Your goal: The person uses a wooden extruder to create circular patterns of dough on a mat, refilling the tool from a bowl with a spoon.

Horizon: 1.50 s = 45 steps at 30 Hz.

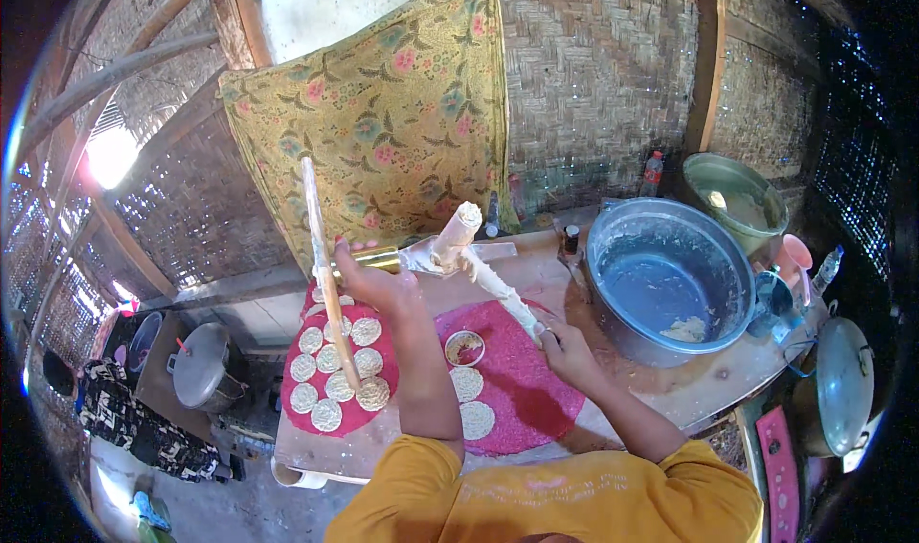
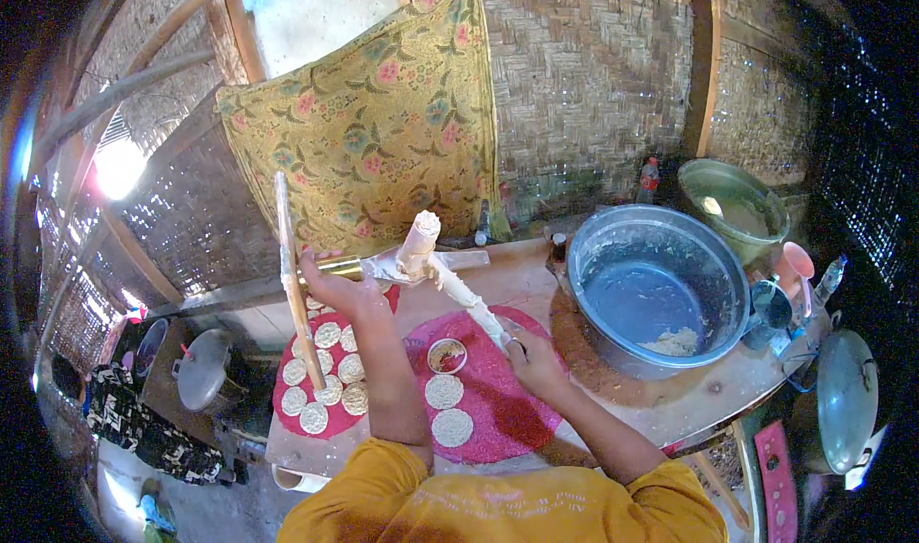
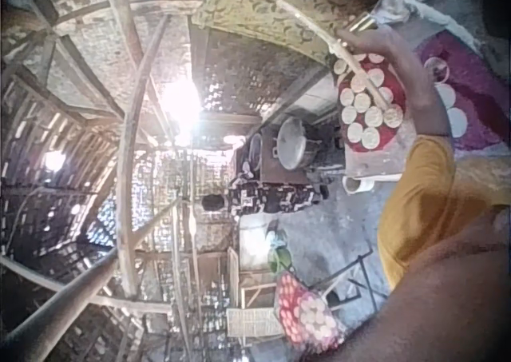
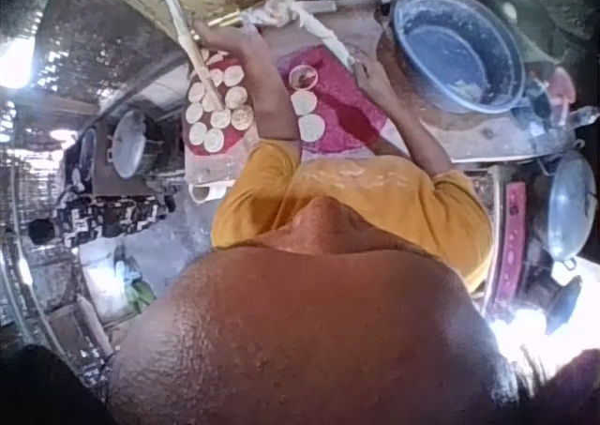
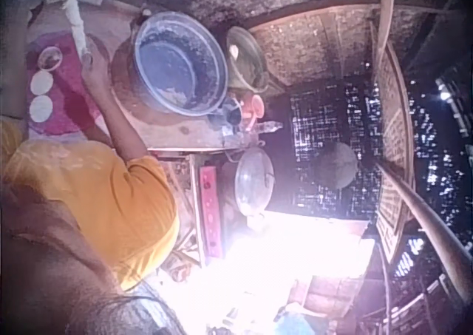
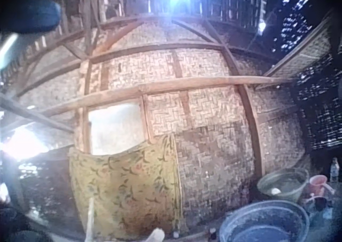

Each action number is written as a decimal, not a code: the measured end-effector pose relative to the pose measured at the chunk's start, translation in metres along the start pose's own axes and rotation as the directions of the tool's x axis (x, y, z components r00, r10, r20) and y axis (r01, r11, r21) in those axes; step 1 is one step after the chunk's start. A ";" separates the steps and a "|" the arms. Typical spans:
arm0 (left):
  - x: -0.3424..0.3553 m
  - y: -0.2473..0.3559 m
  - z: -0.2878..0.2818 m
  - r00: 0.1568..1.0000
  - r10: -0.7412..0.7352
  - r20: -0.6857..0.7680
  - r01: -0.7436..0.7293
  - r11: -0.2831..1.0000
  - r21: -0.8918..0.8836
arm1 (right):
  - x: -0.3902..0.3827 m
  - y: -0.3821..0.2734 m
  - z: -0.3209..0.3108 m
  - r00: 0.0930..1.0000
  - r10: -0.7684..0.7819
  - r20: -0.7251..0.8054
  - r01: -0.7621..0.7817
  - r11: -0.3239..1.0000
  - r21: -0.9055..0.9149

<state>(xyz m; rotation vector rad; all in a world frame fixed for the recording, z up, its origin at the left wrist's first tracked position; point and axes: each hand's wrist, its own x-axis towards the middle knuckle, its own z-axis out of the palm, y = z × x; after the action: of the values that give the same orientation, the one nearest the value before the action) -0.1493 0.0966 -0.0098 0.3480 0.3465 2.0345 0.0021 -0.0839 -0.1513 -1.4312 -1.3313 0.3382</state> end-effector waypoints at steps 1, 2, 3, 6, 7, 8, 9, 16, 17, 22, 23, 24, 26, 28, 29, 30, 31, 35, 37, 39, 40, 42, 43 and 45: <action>-0.002 0.000 0.000 1.000 -0.002 0.001 0.002 1.000 0.002 | 0.001 -0.003 0.005 0.995 -0.090 -0.049 0.091 0.996 0.024; -0.005 0.000 0.001 1.000 0.022 -0.018 -0.021 0.999 0.044 | -0.001 -0.007 0.005 0.995 -0.088 -0.051 0.089 0.996 0.024; -0.007 -0.001 0.001 0.998 0.047 -0.036 -0.043 0.995 0.086 | -0.006 -0.013 0.005 0.999 0.046 0.019 -0.047 0.997 0.056; -0.011 -0.008 0.000 0.994 0.089 -0.061 -0.085 0.994 0.068 | -0.010 -0.018 0.009 0.985 0.154 0.074 -0.161 0.982 0.103; -0.015 -0.010 0.003 0.994 0.088 -0.060 -0.084 0.994 0.067 | -0.012 -0.018 0.012 0.988 0.138 0.067 -0.145 0.981 0.127; -0.019 -0.012 0.006 0.984 0.162 -0.066 -0.159 0.986 0.047 | -0.013 -0.018 0.013 0.988 0.137 0.066 -0.145 0.981 0.126; -0.023 -0.013 0.009 0.969 0.236 -0.074 -0.234 0.972 0.028 | -0.014 -0.020 0.014 0.983 0.160 0.090 -0.172 0.973 0.154; -0.032 -0.036 -0.006 0.990 0.143 -0.006 -0.142 0.986 0.091 | -0.015 -0.025 0.024 0.987 0.141 0.073 -0.155 0.959 0.239; -0.032 -0.038 -0.007 0.994 0.110 -0.002 -0.109 0.990 0.090 | -0.015 -0.026 0.019 0.987 0.143 0.074 -0.157 0.958 0.239; -0.008 -0.026 -0.016 0.983 0.053 0.177 -0.095 0.966 0.240 | -0.016 -0.039 -0.037 0.962 0.223 0.160 -0.265 0.903 0.337; 0.000 -0.032 -0.023 0.967 0.017 0.254 -0.109 0.929 0.354 | -0.014 -0.050 -0.043 0.960 0.229 0.163 -0.272 0.903 0.332; 0.004 -0.036 -0.031 0.927 -0.083 0.364 -0.117 0.862 0.494 | -0.009 -0.067 -0.049 0.967 0.197 0.161 -0.244 0.894 0.375; 0.022 -0.050 -0.057 0.609 0.136 0.782 -0.776 0.308 0.551 | -0.002 -0.107 -0.056 0.957 0.200 0.210 -0.274 0.860 0.431; -0.007 -0.052 -0.046 0.314 0.089 0.945 -0.937 0.192 0.293 | 0.010 -0.093 -0.050 0.972 0.157 0.175 -0.211 0.911 0.355; -0.032 -0.047 -0.031 0.456 0.020 0.890 -0.764 0.521 0.380 | 0.015 -0.083 -0.048 0.983 0.110 0.148 -0.148 0.951 0.273; -0.033 -0.049 -0.030 0.453 0.022 0.891 -0.762 0.528 0.375 | 0.018 -0.078 -0.043 0.984 0.110 0.141 -0.145 0.952 0.269; -0.031 -0.048 -0.031 0.451 -0.025 0.892 -0.782 0.470 0.408 | 0.021 -0.074 -0.037 0.998 -0.046 0.031 0.043 0.996 0.084; -0.019 -0.049 -0.043 0.469 -0.210 0.858 -0.835 0.213 0.508 | 0.007 -0.075 -0.038 0.994 -0.085 0.071 0.110 0.842 -0.528; -0.006 -0.050 -0.055 0.488 -0.248 0.837 -0.838 0.136 0.528 | 0.001 -0.093 -0.047 0.987 -0.079 0.141 0.148 0.792 -0.592; 0.014 -0.048 -0.071 0.486 -0.345 0.803 -0.832 0.100 0.546 | -0.001 -0.098 -0.059 0.976 -0.067 0.206 0.187 0.742 -0.644; 0.011 -0.041 -0.071 0.483 -0.304 0.821 -0.839 0.105 0.533 | 0.001 -0.092 -0.075 0.961 -0.094 0.260 0.235 0.774 -0.588; 0.011 -0.024 -0.068 0.493 -0.305 0.815 -0.822 0.143 0.551 | 0.007 -0.088 -0.090 0.939 -0.133 0.316 0.288 0.806 -0.517; 0.009 -0.025 -0.067 0.497 -0.314 0.809 -0.798 0.200 0.568 | 0.009 -0.086 -0.095 0.967 -0.055 0.250 0.175 0.855 -0.488; -0.003 -0.028 -0.064 0.474 -0.293 0.831 -0.786 0.285 0.549 | 0.015 -0.070 -0.092 0.983 0.033 0.182 0.054 0.890 -0.453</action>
<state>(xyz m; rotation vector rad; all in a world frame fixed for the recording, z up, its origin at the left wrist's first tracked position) -0.1502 0.1007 -0.0794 2.3125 0.8724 1.4054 0.0427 -0.1333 -0.0538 -1.8161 -1.6451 0.1541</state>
